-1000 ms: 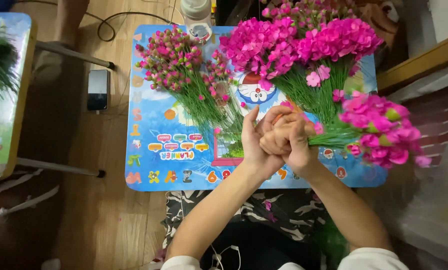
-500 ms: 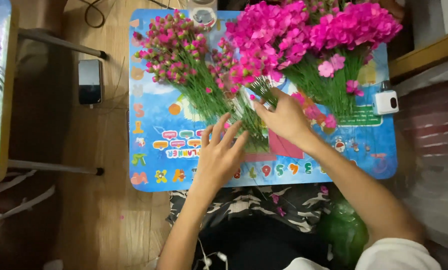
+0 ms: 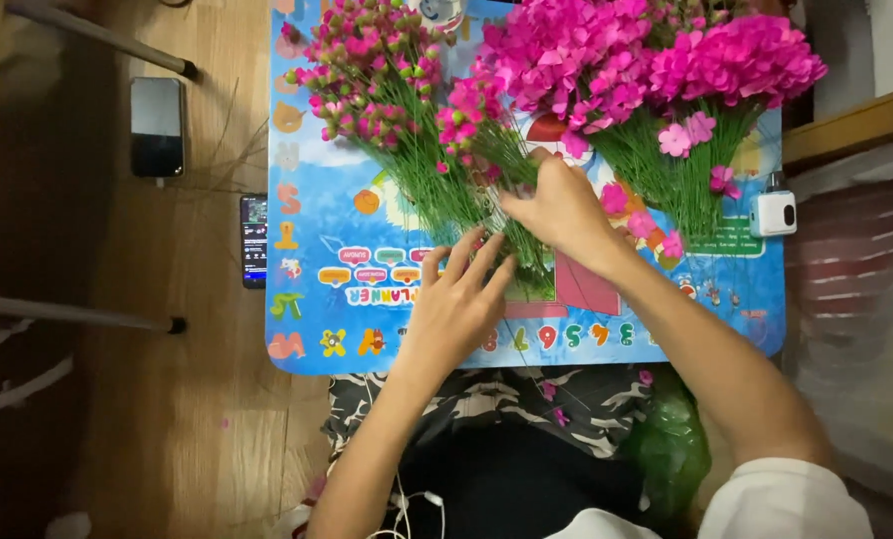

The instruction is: The person is selecting and grouping pink flowers and green foliage to create floral arrangements on a small table.

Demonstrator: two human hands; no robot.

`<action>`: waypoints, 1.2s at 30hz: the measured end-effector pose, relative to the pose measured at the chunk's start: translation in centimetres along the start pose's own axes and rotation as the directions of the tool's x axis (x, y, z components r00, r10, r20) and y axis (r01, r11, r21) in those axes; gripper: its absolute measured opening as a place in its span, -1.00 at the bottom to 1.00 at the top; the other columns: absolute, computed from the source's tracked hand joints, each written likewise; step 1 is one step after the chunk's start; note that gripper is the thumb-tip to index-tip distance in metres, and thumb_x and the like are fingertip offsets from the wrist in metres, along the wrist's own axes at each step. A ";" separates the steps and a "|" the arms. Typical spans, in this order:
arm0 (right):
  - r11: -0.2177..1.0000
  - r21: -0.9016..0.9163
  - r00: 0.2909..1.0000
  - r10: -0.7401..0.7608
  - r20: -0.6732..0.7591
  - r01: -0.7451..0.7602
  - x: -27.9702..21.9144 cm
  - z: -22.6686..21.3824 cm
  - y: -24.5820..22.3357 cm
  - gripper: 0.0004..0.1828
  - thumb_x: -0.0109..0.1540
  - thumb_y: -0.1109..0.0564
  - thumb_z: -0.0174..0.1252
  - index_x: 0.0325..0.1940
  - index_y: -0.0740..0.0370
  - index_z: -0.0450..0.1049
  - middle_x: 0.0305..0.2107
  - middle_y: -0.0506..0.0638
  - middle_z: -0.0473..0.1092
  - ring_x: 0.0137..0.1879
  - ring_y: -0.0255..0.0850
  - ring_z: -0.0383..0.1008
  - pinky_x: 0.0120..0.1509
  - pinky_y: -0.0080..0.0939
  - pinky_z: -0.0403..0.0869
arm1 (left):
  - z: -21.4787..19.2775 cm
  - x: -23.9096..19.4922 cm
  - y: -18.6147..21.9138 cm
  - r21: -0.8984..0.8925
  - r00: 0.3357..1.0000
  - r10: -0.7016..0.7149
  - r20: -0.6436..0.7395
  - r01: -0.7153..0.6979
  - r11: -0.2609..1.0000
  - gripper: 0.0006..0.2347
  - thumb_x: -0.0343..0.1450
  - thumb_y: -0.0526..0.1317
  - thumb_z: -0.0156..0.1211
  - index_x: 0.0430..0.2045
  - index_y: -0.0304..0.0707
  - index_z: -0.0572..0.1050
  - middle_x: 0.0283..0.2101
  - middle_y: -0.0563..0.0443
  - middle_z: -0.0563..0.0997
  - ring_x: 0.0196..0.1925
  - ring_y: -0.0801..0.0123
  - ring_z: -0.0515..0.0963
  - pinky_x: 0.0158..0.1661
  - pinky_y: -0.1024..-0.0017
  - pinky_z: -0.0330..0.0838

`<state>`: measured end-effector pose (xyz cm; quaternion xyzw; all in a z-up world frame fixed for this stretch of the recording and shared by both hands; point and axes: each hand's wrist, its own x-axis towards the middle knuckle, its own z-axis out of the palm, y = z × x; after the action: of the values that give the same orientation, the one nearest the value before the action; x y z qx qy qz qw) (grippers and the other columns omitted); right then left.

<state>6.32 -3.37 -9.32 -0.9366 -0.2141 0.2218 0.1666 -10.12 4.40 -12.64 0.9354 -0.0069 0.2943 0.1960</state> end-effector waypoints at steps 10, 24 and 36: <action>0.975 -0.221 0.999 -0.018 0.039 0.026 0.0 -0.5 -0.8 -0.63 0.10 -0.02 0.15 -0.20 0.35 0.44 -0.32 0.35 0.42 -0.10 0.36 0.46 -0.08 0.34 0.44 | -0.5 -0.1 0.5 0.060 1.000 0.018 -0.013 -0.017 0.998 -0.74 0.21 -0.32 0.27 -0.25 -0.10 0.51 -0.06 -0.08 0.55 0.16 0.15 0.40 0.03 0.18 0.20; 0.955 0.250 0.982 -0.129 -0.138 0.161 -2.6 -3.8 3.3 -0.82 0.12 0.01 0.19 -0.39 0.16 0.46 -0.69 0.08 0.36 -0.46 -0.12 0.45 -0.28 -0.07 0.41 | -0.9 0.3 0.9 0.075 1.000 0.018 0.022 -0.019 0.997 -0.71 0.20 -0.34 0.28 -0.23 -0.10 0.48 -0.06 -0.05 0.53 0.16 0.18 0.39 0.01 0.22 0.22; 0.701 0.531 0.879 -0.377 -0.291 0.476 -7.3 -6.4 4.7 -0.78 0.14 0.24 0.24 -0.25 0.42 0.39 -0.88 -0.17 0.07 -0.71 -0.48 0.08 -0.59 -0.51 0.12 | 0.7 2.2 1.4 -0.278 0.949 -0.112 -0.294 0.027 0.960 -0.65 0.31 -0.40 0.07 0.00 -0.16 0.41 0.07 -0.03 0.47 0.16 0.28 0.41 0.04 0.40 0.23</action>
<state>5.06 -12.24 -3.27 -0.7771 -0.3321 0.1560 0.5113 -8.06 3.01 -11.45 0.8423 0.0167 0.4252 0.3309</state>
